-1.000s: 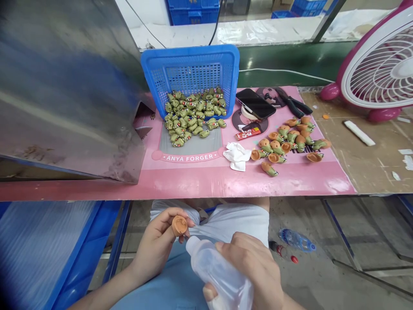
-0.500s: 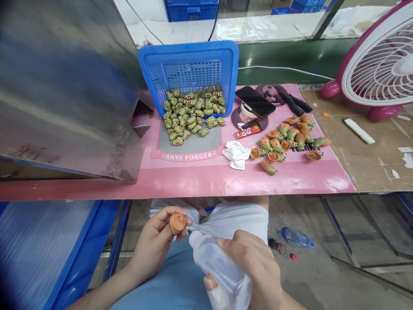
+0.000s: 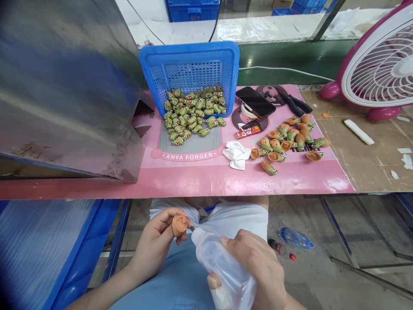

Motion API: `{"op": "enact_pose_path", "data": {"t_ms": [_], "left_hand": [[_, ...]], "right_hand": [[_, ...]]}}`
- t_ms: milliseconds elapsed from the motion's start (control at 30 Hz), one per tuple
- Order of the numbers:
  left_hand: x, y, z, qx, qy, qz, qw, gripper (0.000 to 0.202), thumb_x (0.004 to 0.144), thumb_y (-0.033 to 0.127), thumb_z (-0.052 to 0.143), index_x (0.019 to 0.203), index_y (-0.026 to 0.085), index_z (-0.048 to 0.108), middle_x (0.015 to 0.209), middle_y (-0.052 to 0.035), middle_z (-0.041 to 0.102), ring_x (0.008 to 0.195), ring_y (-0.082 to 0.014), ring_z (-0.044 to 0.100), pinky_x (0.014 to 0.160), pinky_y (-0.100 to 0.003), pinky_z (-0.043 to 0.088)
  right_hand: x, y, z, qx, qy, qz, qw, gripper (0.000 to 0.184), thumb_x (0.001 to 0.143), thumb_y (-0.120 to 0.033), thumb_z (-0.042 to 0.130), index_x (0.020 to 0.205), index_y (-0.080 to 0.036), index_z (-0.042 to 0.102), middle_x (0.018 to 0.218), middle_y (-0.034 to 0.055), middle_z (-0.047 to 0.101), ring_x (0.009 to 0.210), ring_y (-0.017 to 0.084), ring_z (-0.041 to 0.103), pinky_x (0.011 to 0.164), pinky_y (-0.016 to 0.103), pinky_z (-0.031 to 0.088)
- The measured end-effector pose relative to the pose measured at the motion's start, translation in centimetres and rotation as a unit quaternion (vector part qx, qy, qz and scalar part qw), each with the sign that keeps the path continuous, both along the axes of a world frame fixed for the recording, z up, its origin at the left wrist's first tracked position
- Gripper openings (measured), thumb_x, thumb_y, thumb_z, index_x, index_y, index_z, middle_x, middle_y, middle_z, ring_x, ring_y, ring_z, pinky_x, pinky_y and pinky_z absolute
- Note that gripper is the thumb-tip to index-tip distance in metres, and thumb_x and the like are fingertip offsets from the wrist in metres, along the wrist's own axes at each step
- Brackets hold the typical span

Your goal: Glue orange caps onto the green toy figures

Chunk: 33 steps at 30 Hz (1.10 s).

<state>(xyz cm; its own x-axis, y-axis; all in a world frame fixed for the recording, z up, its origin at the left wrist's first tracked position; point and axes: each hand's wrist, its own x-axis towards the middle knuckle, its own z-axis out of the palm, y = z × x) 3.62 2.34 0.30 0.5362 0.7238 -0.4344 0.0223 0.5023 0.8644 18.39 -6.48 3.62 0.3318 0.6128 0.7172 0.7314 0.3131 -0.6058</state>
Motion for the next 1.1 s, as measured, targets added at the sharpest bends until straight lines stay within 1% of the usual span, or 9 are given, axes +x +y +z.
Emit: {"op": "enact_pose_path", "data": {"t_ms": [167,267,367,500,567,700,933,1000,1100], "left_hand": [[0.15,0.06,0.46,0.012,0.019,-0.004,1.0,0.007,0.079,0.014,0.053,0.08,0.016,0.059,0.069,-0.0001,0.065,0.054,-0.0091,0.054,0.048,-0.019,0.04],[0.24,0.06,0.8,0.017,0.026,-0.009,0.999,0.006,0.078,0.014,0.053,0.079,0.016,0.059,0.067,-0.0003,0.063,0.054,-0.0098,0.054,0.048,-0.02,0.041],[0.27,0.05,0.98,0.023,0.029,-0.016,0.999,0.006,0.077,0.015,0.053,0.078,0.015,0.059,0.067,-0.001,0.063,0.055,-0.0105,0.054,0.048,-0.02,0.041],[0.26,0.04,0.98,0.027,0.036,-0.021,0.999,0.007,0.077,0.017,0.053,0.079,0.015,0.06,0.065,-0.0019,0.062,0.055,-0.0113,0.054,0.049,-0.021,0.041],[0.26,0.03,0.91,0.026,0.038,-0.02,0.999,0.007,0.077,0.017,0.054,0.079,0.015,0.06,0.065,-0.0021,0.063,0.055,-0.0116,0.054,0.049,-0.021,0.041],[0.2,0.0,0.72,0.028,0.037,-0.023,0.999,0.007,0.077,0.016,0.053,0.08,0.016,0.06,0.067,-0.0015,0.063,0.056,-0.0112,0.054,0.049,-0.021,0.041],[0.15,-0.09,0.79,0.027,0.03,-0.023,0.999,0.007,0.078,0.017,0.053,0.079,0.016,0.06,0.067,-0.0019,0.064,0.055,-0.0108,0.054,0.049,-0.02,0.041],[0.17,-0.09,0.83,0.024,0.027,-0.02,0.999,0.006,0.078,0.017,0.054,0.08,0.016,0.059,0.07,-0.0031,0.065,0.056,-0.0112,0.054,0.05,-0.021,0.041],[0.17,-0.07,0.74,0.023,0.02,-0.007,1.0,0.006,0.078,0.018,0.054,0.081,0.016,0.059,0.072,-0.0034,0.067,0.055,-0.0111,0.055,0.049,-0.021,0.041]], "right_hand": [[-0.13,0.33,-0.07,0.017,0.007,-0.001,1.0,0.016,0.075,-0.02,0.059,0.088,-0.01,0.06,0.057,0.0007,0.051,0.051,0.018,0.055,0.034,0.029,0.039],[-0.1,0.01,-0.16,0.002,0.01,0.006,1.0,0.02,0.074,-0.018,0.058,0.091,-0.009,0.06,0.06,0.0022,0.053,0.054,0.02,0.057,0.036,0.03,0.041],[-0.04,-0.22,-0.08,-0.015,0.003,0.016,1.0,0.021,0.073,-0.017,0.058,0.093,-0.008,0.059,0.061,0.0031,0.054,0.056,0.02,0.056,0.035,0.029,0.039],[-0.11,0.02,-0.02,0.001,0.003,0.022,1.0,0.019,0.075,-0.017,0.057,0.091,-0.008,0.058,0.063,0.0034,0.055,0.052,0.018,0.054,0.034,0.029,0.038],[-0.12,0.05,-0.18,0.009,0.007,0.02,1.0,0.022,0.075,-0.017,0.057,0.095,-0.008,0.059,0.062,0.0028,0.054,0.054,0.019,0.055,0.036,0.03,0.04],[-0.03,-0.19,-0.57,-0.004,0.003,0.017,1.0,0.028,0.074,-0.017,0.058,0.1,-0.007,0.059,0.061,0.0025,0.052,0.058,0.021,0.056,0.039,0.03,0.042],[-0.43,0.11,-0.25,-0.003,0.004,0.006,1.0,0.019,0.076,-0.02,0.057,0.092,-0.01,0.059,0.059,0.002,0.053,0.05,0.019,0.052,0.034,0.03,0.037],[-0.46,0.02,-0.35,0.002,0.012,0.001,1.0,0.022,0.075,-0.02,0.057,0.095,-0.01,0.059,0.059,0.0022,0.053,0.05,0.019,0.052,0.035,0.031,0.038],[-0.3,-0.36,-0.67,0.012,0.024,0.028,0.999,0.029,0.072,-0.016,0.059,0.099,-0.007,0.058,0.064,0.004,0.055,0.05,0.018,0.052,0.037,0.031,0.04]]}}
